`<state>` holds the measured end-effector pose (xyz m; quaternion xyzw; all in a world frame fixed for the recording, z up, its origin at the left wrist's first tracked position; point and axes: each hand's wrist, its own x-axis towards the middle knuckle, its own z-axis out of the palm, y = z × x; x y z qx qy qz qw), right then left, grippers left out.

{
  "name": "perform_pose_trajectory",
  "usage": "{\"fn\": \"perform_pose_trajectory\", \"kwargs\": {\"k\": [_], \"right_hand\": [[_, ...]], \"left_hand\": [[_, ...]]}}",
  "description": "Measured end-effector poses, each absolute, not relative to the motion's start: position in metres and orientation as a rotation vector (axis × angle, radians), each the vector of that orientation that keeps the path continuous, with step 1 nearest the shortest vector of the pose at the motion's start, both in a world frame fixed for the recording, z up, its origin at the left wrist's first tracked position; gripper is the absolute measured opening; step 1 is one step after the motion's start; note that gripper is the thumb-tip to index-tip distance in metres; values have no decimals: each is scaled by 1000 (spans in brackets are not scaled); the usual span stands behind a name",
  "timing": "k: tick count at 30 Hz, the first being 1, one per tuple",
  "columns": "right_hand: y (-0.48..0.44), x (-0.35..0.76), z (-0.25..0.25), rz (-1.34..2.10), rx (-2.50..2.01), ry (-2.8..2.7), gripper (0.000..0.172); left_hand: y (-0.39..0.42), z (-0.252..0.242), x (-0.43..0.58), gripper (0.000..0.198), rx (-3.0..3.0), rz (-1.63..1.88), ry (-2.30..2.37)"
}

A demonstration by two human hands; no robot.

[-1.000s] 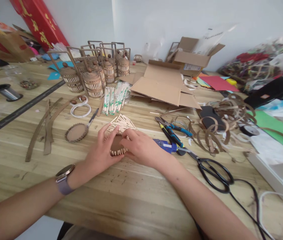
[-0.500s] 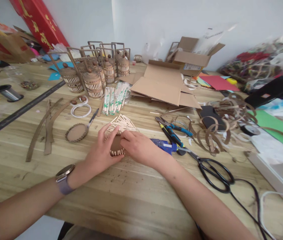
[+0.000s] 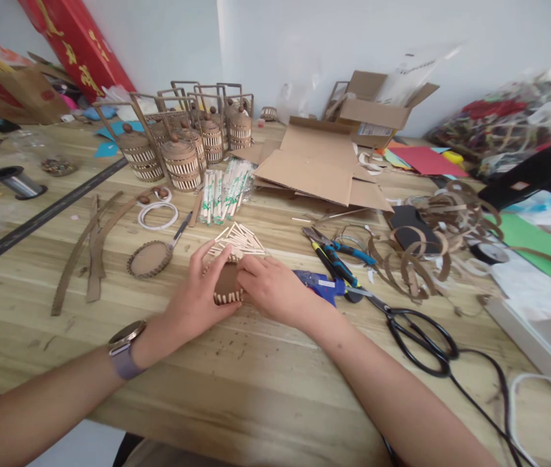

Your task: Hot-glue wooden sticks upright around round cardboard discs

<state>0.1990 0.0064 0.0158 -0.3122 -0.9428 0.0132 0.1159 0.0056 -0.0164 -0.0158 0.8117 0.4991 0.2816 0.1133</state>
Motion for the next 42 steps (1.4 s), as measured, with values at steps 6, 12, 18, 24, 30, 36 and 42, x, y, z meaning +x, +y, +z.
{"fn": "perform_pose_trajectory", "kwargs": {"k": [6, 12, 18, 24, 30, 36, 42], "right_hand": [[5, 199, 16, 46, -951, -2777, 10], [5, 199, 16, 18, -926, -2773, 10], [5, 199, 16, -5, -926, -2786, 9], [5, 199, 15, 37, -922, -2762, 11], [5, 200, 15, 32, -914, -2751, 11], [6, 199, 13, 20, -886, -2741, 12], [5, 197, 15, 48, -909, -2734, 12]], "left_hand": [[-17, -15, 5, 102, 2370, 818, 1469], [-17, -15, 6, 103, 2358, 821, 1464], [-17, -15, 6, 102, 2349, 816, 1478], [-17, -15, 6, 102, 2363, 821, 1475], [-17, -15, 6, 105, 2372, 832, 1463], [-16, -17, 5, 108, 2377, 854, 1471], [-16, -19, 3, 111, 2394, 872, 1499]]}}
